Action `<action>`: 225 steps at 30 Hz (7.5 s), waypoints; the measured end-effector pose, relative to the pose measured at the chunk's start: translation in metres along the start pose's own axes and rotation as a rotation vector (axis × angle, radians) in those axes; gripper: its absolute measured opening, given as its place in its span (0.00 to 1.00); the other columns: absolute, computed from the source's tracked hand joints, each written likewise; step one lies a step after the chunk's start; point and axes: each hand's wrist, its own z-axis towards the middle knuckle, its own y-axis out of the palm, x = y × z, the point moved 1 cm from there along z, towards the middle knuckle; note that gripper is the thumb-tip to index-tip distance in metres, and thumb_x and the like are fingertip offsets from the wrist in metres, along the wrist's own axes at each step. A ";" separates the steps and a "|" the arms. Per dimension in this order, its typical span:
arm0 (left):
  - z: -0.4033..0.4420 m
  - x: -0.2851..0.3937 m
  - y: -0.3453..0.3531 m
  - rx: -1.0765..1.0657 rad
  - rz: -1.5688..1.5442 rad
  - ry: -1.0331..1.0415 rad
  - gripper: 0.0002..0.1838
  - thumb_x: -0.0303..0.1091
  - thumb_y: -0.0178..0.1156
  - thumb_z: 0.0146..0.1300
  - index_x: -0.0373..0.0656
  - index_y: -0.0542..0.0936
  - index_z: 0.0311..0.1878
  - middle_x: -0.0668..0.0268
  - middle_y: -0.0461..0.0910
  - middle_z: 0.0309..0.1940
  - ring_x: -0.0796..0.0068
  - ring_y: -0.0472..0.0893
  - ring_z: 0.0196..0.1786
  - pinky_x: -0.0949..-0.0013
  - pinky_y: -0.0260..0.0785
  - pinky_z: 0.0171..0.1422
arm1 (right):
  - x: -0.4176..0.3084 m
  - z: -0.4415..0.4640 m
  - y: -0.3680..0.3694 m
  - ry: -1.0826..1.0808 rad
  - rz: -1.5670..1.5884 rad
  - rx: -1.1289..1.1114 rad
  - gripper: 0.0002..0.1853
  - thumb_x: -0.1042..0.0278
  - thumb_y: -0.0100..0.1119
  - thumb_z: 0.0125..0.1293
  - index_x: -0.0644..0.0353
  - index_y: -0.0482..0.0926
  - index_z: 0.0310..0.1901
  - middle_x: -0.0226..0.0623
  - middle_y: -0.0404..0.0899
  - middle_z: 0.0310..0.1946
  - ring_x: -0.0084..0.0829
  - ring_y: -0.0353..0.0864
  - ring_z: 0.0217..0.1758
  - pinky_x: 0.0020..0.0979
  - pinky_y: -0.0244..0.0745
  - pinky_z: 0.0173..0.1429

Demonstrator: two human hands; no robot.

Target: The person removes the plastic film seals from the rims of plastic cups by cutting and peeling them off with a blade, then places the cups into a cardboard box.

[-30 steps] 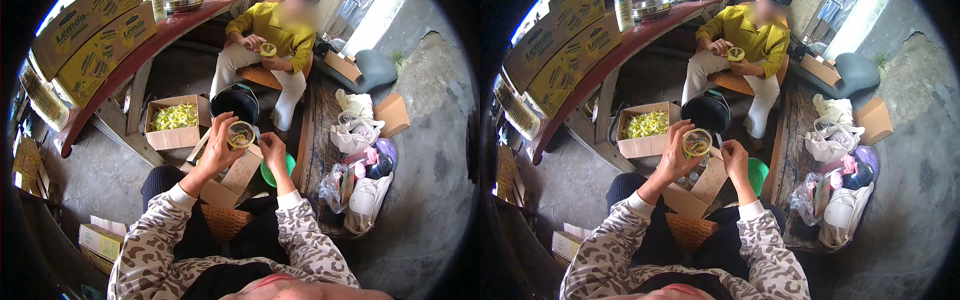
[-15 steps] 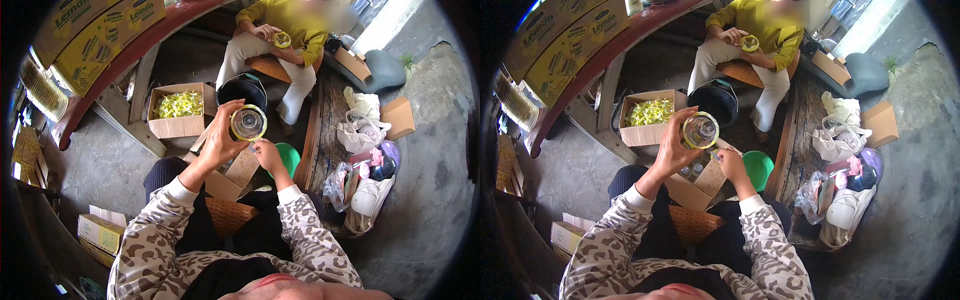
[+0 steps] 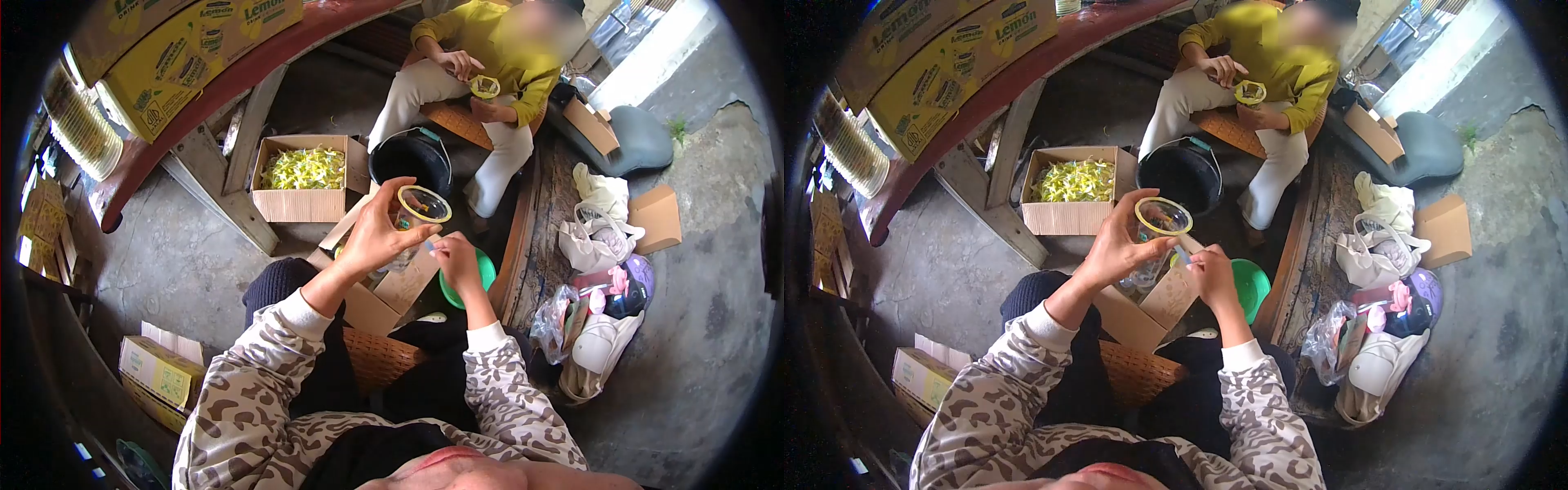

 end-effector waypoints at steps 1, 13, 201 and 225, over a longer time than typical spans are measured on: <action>0.002 -0.003 -0.001 -0.023 0.058 -0.020 0.40 0.38 0.77 0.51 0.34 0.68 0.64 0.61 0.81 0.40 0.76 0.81 0.42 0.70 0.75 0.47 | -0.008 0.000 -0.008 -0.017 0.053 0.080 0.06 0.79 0.66 0.57 0.65 0.83 0.37 0.43 0.78 0.38 0.37 0.83 0.35 0.32 0.78 0.40; -0.001 -0.012 0.010 -0.201 -0.387 -0.328 0.44 0.45 0.73 0.59 0.32 0.57 0.66 0.56 0.79 0.44 0.72 0.80 0.45 0.67 0.74 0.50 | -0.063 -0.008 -0.058 -0.133 0.126 0.402 0.05 0.82 0.62 0.61 0.65 0.79 0.38 0.41 0.79 0.36 0.36 0.82 0.35 0.32 0.75 0.40; 0.063 -0.039 0.042 -0.122 0.393 0.047 0.25 0.33 0.69 0.62 0.37 0.75 0.61 0.53 0.82 0.48 0.65 0.84 0.48 0.65 0.75 0.55 | -0.021 -0.005 -0.066 0.054 0.394 0.561 0.05 0.77 0.67 0.60 0.64 0.82 0.37 0.37 0.81 0.32 0.27 0.83 0.31 0.28 0.77 0.37; 0.047 -0.046 0.032 -0.352 0.030 -0.385 0.20 0.38 0.70 0.62 0.33 0.80 0.52 0.60 0.85 0.42 0.77 0.82 0.45 0.74 0.73 0.50 | -0.033 -0.003 -0.036 0.198 0.982 0.312 0.08 0.77 0.70 0.61 0.62 0.81 0.40 0.23 0.79 0.31 0.12 0.72 0.32 0.18 0.69 0.36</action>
